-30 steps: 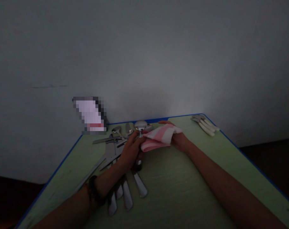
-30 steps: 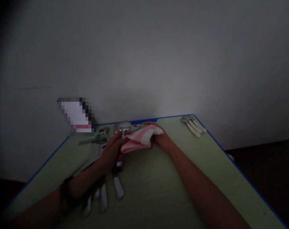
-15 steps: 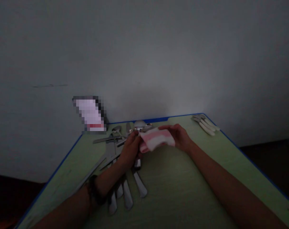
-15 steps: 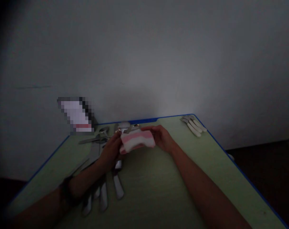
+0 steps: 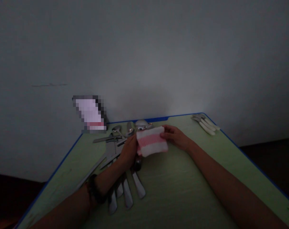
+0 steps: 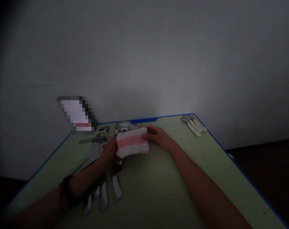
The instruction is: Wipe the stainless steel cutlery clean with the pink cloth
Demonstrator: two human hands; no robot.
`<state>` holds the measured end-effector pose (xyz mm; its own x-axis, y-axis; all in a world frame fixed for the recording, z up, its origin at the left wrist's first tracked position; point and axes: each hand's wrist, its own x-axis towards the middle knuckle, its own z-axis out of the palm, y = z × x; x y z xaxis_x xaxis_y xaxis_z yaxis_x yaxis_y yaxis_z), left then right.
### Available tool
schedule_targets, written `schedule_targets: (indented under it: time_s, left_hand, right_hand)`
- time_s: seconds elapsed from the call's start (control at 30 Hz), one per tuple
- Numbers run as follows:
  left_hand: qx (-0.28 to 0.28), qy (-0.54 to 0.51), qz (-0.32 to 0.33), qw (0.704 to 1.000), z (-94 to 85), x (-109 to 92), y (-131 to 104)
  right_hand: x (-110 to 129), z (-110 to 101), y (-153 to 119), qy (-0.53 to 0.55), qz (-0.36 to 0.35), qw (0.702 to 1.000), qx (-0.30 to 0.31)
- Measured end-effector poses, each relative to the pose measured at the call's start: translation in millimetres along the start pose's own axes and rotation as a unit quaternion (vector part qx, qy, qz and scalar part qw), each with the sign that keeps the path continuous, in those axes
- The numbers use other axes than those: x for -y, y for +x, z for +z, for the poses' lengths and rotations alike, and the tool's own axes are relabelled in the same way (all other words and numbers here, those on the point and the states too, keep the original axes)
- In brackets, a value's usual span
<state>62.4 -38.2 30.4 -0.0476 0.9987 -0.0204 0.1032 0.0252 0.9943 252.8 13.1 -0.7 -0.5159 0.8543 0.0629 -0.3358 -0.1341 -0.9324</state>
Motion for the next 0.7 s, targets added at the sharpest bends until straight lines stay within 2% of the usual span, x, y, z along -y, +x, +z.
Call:
schedule_targets:
  time_s: [0.17,0.3,0.43,0.57,0.7]
  left_hand:
    - [0.06,-0.072,-0.021,0.995,2.4,6,1]
    - [0.062,-0.086,0.008,0.994,1.6,11,2]
    - [0.076,-0.083,-0.029,0.993,1.1,11,1]
    - [0.093,-0.099,-0.025,0.99,1.6,11,2]
    - [0.103,-0.117,-0.022,0.988,1.0,15,5]
  right_hand:
    - [-2,-2,1,-0.014,-0.019,1.0,-0.017]
    - [-2,-2,2,-0.007,-0.007,1.0,-0.025]
    - [-1,-3,1,-0.027,0.001,0.999,-0.024]
    - [2,-1,0,-0.022,0.004,1.0,-0.01]
    - [4,2,0,-0.005,0.009,1.0,-0.024]
